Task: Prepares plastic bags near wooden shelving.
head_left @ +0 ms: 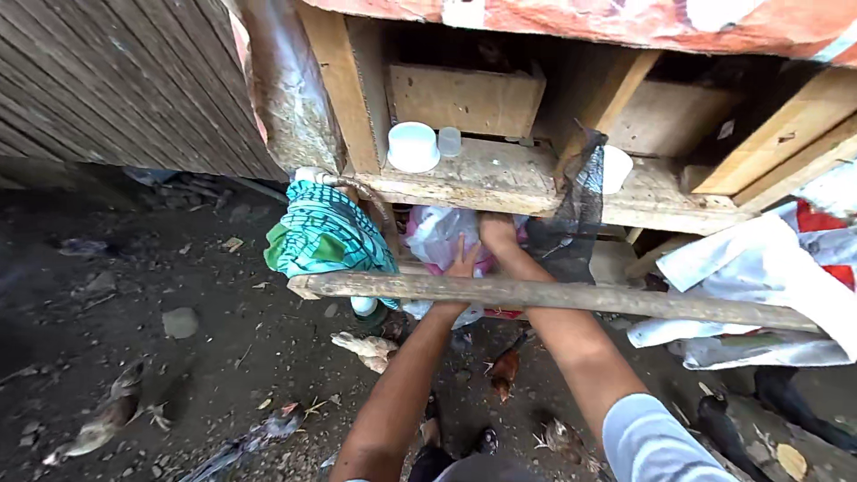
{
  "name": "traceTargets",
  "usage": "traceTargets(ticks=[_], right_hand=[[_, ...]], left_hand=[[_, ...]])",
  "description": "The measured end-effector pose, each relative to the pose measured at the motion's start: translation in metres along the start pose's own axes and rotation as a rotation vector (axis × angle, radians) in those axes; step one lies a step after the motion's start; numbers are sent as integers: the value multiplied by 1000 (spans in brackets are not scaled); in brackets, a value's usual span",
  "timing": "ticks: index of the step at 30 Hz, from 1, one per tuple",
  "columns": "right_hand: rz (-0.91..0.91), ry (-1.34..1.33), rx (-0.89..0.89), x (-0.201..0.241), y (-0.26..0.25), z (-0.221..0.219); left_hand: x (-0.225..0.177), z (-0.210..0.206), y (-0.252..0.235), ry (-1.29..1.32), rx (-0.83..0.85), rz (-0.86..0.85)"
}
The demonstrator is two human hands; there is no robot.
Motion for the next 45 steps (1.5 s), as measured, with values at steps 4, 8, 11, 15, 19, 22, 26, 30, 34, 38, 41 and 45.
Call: traceTargets(ticks=[4, 8, 11, 15, 19, 22, 26, 30, 34, 38, 41, 45], right_hand=[[-156, -47, -82, -20, -6, 28], [-235, -43, -88, -34, -8, 42], [-276, -46, -8, -33, -5, 44], [-148, -11, 92, -25, 10, 35], [290, -70, -110, -1, 32, 36], [491, -16, -275, 16, 56, 46], [699, -100, -202, 37, 80, 30], [366, -24, 127, 8, 63, -4], [74, 119, 170, -19, 42, -4], [-126, 193, 289, -38, 42, -12], [-140, 197, 373, -39, 51, -9], [-161, 185, 440, -29, 70, 21]], left_hand=[[12, 4, -24, -186, 198, 180], [-32, 69, -6, -136, 365, 319], [-36, 81, -3, -166, 551, 335], [45, 11, -8, -107, 465, 83], [46, 34, -18, -15, 430, 229], [40, 39, -30, 15, 361, 200], [25, 34, -34, 4, 413, 89], [20, 19, -28, -131, 578, 34], [33, 11, -36, -246, 577, 125], [38, 23, -56, -209, 415, 239], [42, 32, -60, -213, 370, 306], [49, 31, -51, -245, 383, 344]])
Point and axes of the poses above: each hand's wrist, its own y-axis away from the middle knuckle, its own z-axis out of the back of the hand, x = y × z, the point moved 9 cm from there along -y, towards the middle knuckle, and after that the axes turned 14 degrees about -x, right-handed, at the moved point
